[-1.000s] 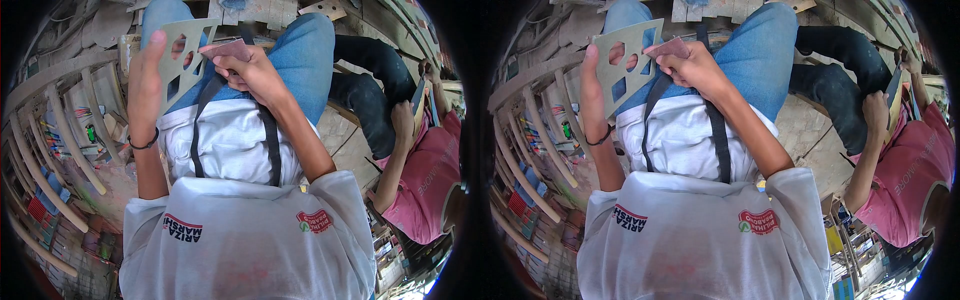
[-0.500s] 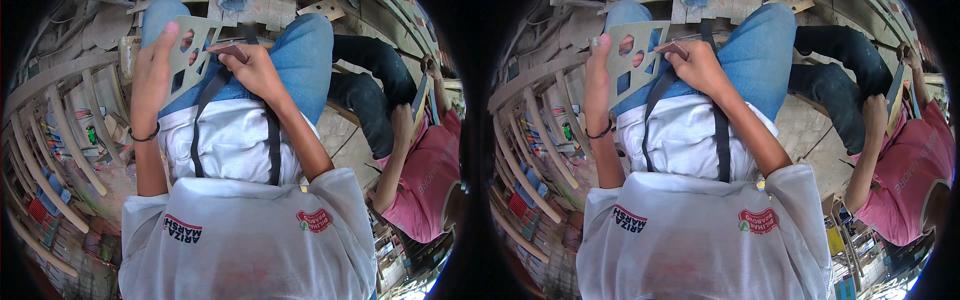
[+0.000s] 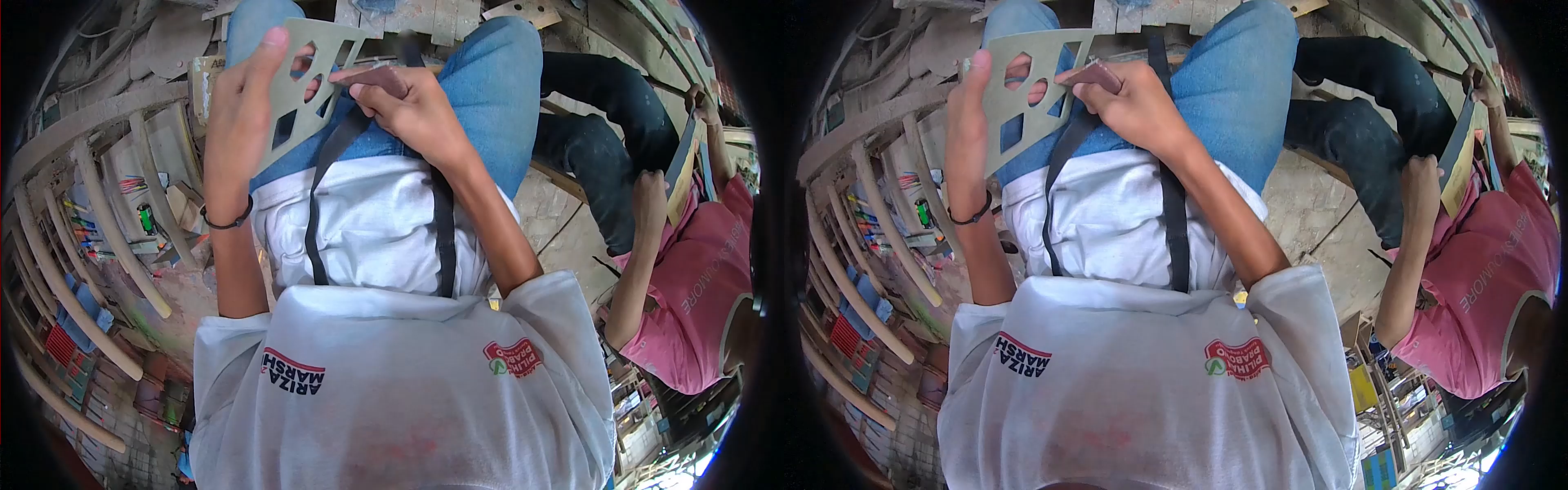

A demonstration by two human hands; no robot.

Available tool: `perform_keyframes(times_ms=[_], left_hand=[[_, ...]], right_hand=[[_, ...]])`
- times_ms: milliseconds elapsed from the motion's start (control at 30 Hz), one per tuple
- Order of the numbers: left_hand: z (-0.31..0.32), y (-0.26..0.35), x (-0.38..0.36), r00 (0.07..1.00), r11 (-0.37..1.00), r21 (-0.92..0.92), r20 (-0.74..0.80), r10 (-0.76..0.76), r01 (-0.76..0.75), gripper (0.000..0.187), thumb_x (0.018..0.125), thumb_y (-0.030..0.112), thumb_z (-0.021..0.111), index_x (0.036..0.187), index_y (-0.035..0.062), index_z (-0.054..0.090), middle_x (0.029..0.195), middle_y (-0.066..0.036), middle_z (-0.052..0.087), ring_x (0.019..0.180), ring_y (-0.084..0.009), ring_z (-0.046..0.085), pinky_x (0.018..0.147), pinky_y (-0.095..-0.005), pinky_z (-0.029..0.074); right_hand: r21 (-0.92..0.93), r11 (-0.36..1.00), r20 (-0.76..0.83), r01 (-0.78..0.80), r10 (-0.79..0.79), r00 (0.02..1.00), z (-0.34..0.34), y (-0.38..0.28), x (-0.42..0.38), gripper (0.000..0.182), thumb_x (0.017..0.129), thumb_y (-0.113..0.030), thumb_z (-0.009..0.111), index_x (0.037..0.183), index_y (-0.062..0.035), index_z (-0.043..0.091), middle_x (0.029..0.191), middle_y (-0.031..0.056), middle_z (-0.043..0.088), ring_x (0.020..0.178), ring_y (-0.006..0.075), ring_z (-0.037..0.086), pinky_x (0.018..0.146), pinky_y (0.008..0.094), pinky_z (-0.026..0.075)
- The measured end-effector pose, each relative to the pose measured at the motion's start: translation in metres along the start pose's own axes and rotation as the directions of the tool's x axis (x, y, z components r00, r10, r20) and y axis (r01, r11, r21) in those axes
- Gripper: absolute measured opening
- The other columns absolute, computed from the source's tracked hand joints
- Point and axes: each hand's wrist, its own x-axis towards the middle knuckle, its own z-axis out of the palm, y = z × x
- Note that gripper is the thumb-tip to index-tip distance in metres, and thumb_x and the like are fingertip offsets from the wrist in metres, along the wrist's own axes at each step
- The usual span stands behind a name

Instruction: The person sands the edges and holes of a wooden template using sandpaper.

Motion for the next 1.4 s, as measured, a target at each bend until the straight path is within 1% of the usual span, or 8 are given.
perform_keyframes(times_ms=[467,567,633,667,733,767,933,1400], left_hand=[[-0.002,-0.004,-0.012,0.992,0.97,-0.235,0.122,-0.036,0.064,0.065,0.096,0.053,0.032,0.119,-0.0034,0.055,0.107,-0.011,0.065,0.088,-0.0139,0.06,0.083,-0.0259,0.047],[-0.006,-0.008,-0.011,0.979,0.951,-0.29,0.196,-0.052,0.109,0.066,0.097,0.054,0.03,0.121,-0.0022,0.054,0.111,-0.01,0.063,0.096,-0.0134,0.057,0.087,-0.0267,0.044],[-0.009,-0.012,-0.008,0.965,0.981,-0.193,0.261,0.016,0.036,0.067,0.097,0.055,0.028,0.122,-0.0014,0.054,0.114,-0.009,0.061,0.099,-0.0133,0.055,0.089,-0.0274,0.042],[-0.009,-0.014,-0.007,0.965,0.981,-0.192,0.261,0.016,0.036,0.067,0.097,0.055,0.028,0.122,-0.0014,0.054,0.114,-0.009,0.061,0.099,-0.0133,0.055,0.089,-0.0274,0.042],[-0.011,-0.017,-0.004,0.951,0.98,-0.197,0.301,0.066,-0.006,0.067,0.097,0.054,0.027,0.122,-0.0016,0.054,0.112,-0.009,0.062,0.096,-0.0135,0.056,0.087,-0.027,0.043],[-0.012,-0.016,-0.005,0.951,0.98,-0.197,0.301,0.066,-0.006,0.067,0.097,0.054,0.027,0.122,-0.0016,0.054,0.112,-0.009,0.062,0.096,-0.0135,0.056,0.087,-0.027,0.043],[-0.007,0.003,-0.014,0.986,0.998,-0.06,0.166,-0.023,0.033,0.067,0.098,0.054,0.025,0.119,-0.0017,0.056,0.106,-0.008,0.064,0.09,-0.013,0.058,0.085,-0.0254,0.044],[-0.003,-0.008,-0.003,0.987,0.994,-0.098,0.157,-0.036,0.051,0.063,0.098,0.051,0.028,0.107,-0.0019,0.061,0.094,-0.008,0.065,0.081,-0.0138,0.058,0.079,-0.027,0.045]], right_hand=[[0.133,0.984,-0.075,-0.117,0.128,0.989,-0.012,-0.01,-0.003,0.029,0.08,-0.006,0.068,0.108,-0.0044,0.062,0.064,-0.0036,0.052,0.052,0.0036,0.045,0.045,0.0195,0.033],[0.077,0.997,-0.144,-0.009,0.02,0.989,-0.012,-0.001,0.002,0.028,0.078,-0.009,0.071,0.104,-0.0038,0.064,0.068,-0.0021,0.055,0.058,0.0059,0.051,0.052,0.0202,0.04],[-0.246,0.916,-0.133,0.318,-0.357,0.925,-0.015,0.001,0.007,0.026,0.077,-0.012,0.073,0.101,-0.0029,0.066,0.071,-0.0016,0.058,0.064,0.0085,0.055,0.06,0.0215,0.045],[-0.245,0.916,-0.134,0.318,-0.357,0.925,-0.017,0.002,0.003,0.026,0.077,-0.012,0.073,0.101,-0.0029,0.066,0.071,-0.0016,0.058,0.064,0.0085,0.055,0.06,0.0215,0.045],[0.075,0.991,-0.159,-0.108,0.119,0.98,-0.015,-0.015,-0.005,0.025,0.075,-0.013,0.075,0.097,-0.0015,0.068,0.077,0.0005,0.061,0.071,0.011,0.058,0.065,0.023,0.046],[0.075,0.991,-0.159,-0.109,0.119,0.98,-0.014,-0.014,-0.006,0.025,0.075,-0.013,0.075,0.097,-0.0015,0.068,0.077,0.0005,0.061,0.071,0.011,0.058,0.065,0.023,0.046],[-0.2,0.967,-0.206,0.158,-0.199,0.958,-0.011,-0.005,-0.003,0.023,0.077,-0.009,0.073,0.097,0.0002,0.068,0.086,0.0033,0.066,0.077,0.0129,0.061,0.066,0.0237,0.047],[-0.395,0.866,-0.16,0.308,-0.395,0.905,0.0,-0.005,-0.006,0.021,0.082,-0.001,0.066,0.103,-0.0014,0.068,0.099,0.008,0.067,0.087,0.0139,0.065,0.07,0.0281,0.053]])
